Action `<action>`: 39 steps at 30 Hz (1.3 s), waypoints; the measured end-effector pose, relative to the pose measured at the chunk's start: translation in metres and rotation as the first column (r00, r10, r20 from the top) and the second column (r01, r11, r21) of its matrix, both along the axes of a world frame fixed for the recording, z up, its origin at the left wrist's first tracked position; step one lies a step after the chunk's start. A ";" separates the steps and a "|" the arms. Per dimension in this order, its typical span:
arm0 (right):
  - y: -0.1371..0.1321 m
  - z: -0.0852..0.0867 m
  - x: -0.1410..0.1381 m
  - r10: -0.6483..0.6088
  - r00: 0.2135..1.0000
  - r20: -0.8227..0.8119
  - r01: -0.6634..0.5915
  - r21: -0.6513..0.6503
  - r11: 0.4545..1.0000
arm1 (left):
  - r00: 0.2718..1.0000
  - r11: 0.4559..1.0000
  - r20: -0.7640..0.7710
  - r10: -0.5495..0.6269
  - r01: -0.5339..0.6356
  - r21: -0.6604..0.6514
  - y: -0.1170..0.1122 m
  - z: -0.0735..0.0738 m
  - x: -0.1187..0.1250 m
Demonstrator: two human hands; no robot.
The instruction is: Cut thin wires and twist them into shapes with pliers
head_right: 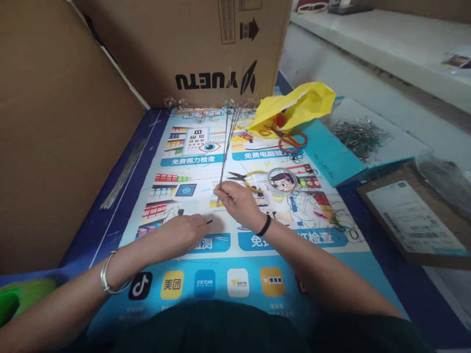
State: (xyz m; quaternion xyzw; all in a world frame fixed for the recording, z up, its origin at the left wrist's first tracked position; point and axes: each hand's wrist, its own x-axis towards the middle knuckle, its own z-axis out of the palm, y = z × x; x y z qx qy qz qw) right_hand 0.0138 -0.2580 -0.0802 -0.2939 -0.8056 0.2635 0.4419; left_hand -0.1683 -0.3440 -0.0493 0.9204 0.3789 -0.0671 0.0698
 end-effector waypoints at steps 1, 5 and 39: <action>0.001 0.000 0.000 0.005 1.000 -0.003 -0.005 0.001 1.000 | 0.999 0.998 0.030 0.045 -0.044 -0.033 -0.001 0.001 -0.003; 0.001 0.001 0.001 0.000 1.000 0.008 0.000 -0.028 1.000 | 0.919 0.932 0.261 0.296 -0.218 -0.290 -0.003 0.003 -0.012; -0.026 0.019 -0.007 0.205 0.976 0.073 -0.202 -0.047 0.978 | 0.228 0.748 0.722 0.654 -0.340 -0.570 -0.017 -0.041 0.007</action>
